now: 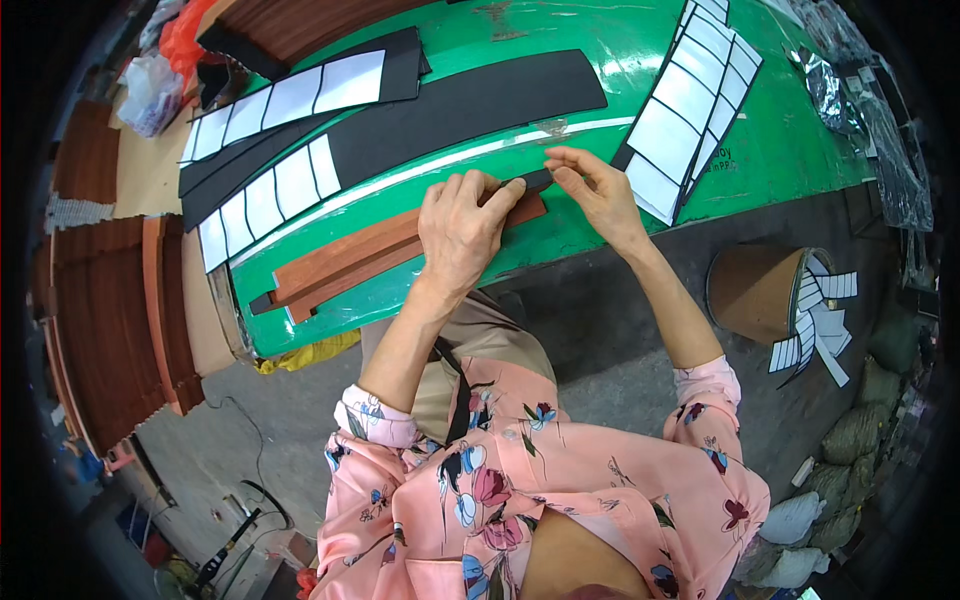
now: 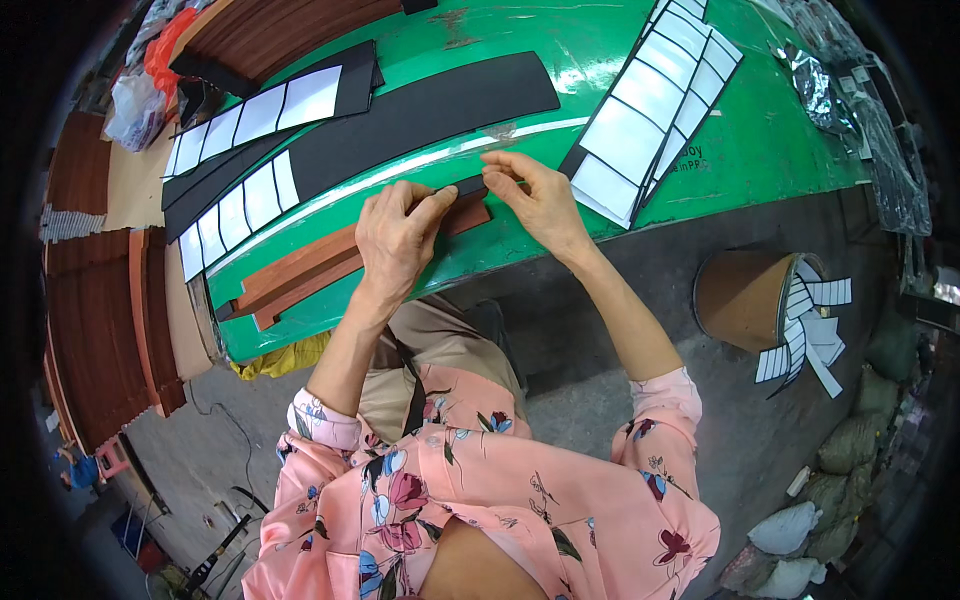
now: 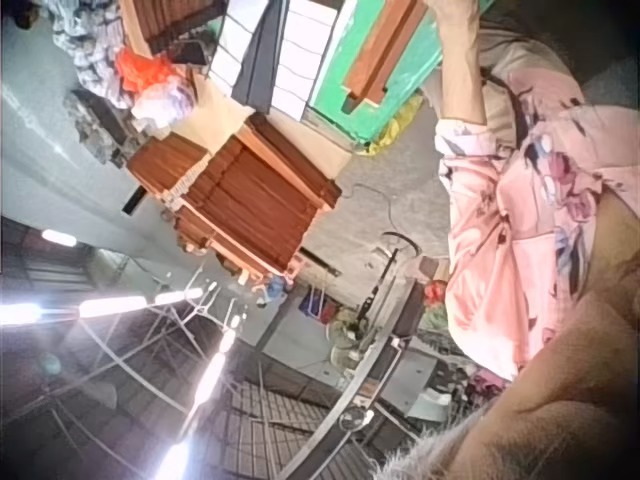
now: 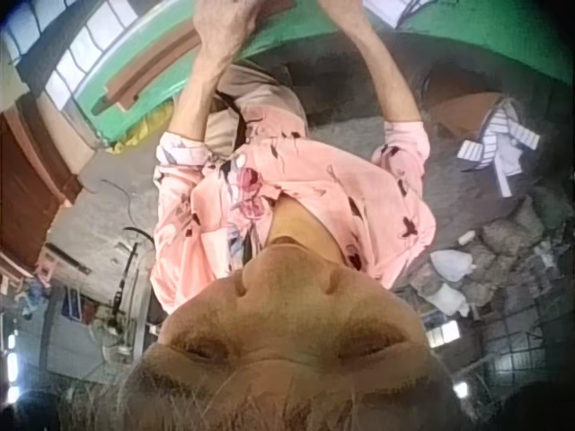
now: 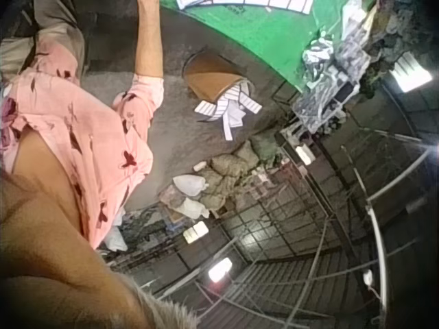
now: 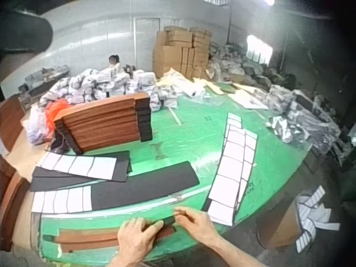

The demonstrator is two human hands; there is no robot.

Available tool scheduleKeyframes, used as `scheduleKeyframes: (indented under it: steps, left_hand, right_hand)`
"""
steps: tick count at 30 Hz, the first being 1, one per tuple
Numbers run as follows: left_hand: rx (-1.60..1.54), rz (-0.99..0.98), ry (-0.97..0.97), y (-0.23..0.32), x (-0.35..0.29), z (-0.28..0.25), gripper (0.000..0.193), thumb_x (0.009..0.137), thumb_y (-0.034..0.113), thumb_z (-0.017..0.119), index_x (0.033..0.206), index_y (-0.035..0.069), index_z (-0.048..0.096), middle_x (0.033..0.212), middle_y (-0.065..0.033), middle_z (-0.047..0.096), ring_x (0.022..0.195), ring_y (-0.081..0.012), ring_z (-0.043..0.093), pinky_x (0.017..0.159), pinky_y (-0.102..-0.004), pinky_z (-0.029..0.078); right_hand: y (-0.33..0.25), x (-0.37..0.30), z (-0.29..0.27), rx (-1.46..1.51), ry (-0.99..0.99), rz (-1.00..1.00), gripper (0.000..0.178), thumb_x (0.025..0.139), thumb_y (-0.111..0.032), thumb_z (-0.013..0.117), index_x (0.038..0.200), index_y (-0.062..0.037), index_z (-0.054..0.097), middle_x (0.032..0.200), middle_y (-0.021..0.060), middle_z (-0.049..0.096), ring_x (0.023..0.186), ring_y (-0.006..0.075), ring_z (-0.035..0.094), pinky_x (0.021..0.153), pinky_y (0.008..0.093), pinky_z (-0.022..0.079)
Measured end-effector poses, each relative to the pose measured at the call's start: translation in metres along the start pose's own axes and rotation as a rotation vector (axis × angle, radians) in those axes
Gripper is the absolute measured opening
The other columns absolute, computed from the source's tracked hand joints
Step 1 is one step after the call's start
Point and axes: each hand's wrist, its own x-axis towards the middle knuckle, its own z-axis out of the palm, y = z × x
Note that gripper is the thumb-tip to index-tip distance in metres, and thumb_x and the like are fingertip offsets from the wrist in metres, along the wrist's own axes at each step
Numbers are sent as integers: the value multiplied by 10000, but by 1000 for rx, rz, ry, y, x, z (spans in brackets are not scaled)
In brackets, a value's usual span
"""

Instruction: Applying black foam strips to wooden furniture components on an assembly table.

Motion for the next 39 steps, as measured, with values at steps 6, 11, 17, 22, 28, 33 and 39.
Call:
scheduleKeyframes:
  steps: [6, 11, 17, 22, 28, 33, 39]
  left_hand:
    - [124, 100, 12, 0, 1, -2, 219, 726, 125, 626, 943, 149, 643, 762, -16, 514, 715, -183, 538, 619, -332, 408]
    - [112, 113, 14, -3, -7, 2, 227, 759, 194, 584, 983, 176, 609, 760, -18, 489, 700, -184, 519, 596, -334, 381]
    - [115, 43, 39, 1, -13, 0, 304, 767, 143, 557, 1063, 174, 615, 814, -19, 519, 760, -186, 537, 681, -367, 398]
    - [101, 93, 76, -3, -33, -39, 324, 744, 122, 581, 1064, 152, 614, 943, -52, 568, 946, -225, 558, 862, -494, 344]
    - [252, -342, 335, -41, -111, -173, 277, 752, 17, 619, 1027, 51, 637, 1009, -114, 587, 944, -277, 545, 814, -386, 410]
    - [-16, -912, 82, -96, -143, -215, 424, 981, 351, 407, 1148, -7, 560, 875, -127, 588, 747, -187, 566, 662, -316, 453]
    - [-423, -1005, -65, -108, -140, -214, 395, 974, 323, 443, 1090, -17, 607, 804, -65, 602, 672, -111, 555, 603, -257, 445]
  right_hand:
    - [5, 8, 16, -2, -31, -8, 186, 853, -175, 627, 944, -17, 595, 823, 25, 600, 780, 100, 559, 696, 257, 463]
    - [16, 3, 23, 21, -15, 27, 179, 912, -190, 551, 972, -30, 604, 866, 10, 583, 827, 85, 525, 740, 235, 432]
    - [-12, -7, 36, 60, 72, 179, 223, 908, -241, 586, 995, -37, 613, 873, -22, 560, 819, 66, 481, 739, 200, 376]
    - [-11, -5, 43, 153, 82, 301, 201, 908, -274, 528, 994, -109, 602, 946, -20, 564, 913, 93, 491, 795, 285, 370]
    - [-14, -7, 41, -48, 123, 278, 315, 939, -372, 434, 1041, -127, 603, 1039, 1, 560, 943, 108, 488, 866, 309, 363]
    - [-12, -1, 21, -93, 47, 421, 545, 952, -497, 390, 1168, -35, 583, 1134, 68, 547, 887, 129, 506, 813, 318, 456]
    - [-33, -7, 21, -169, -5, 382, 330, 955, -257, 492, 1154, -11, 587, 1057, 78, 587, 874, 125, 560, 786, 274, 490]
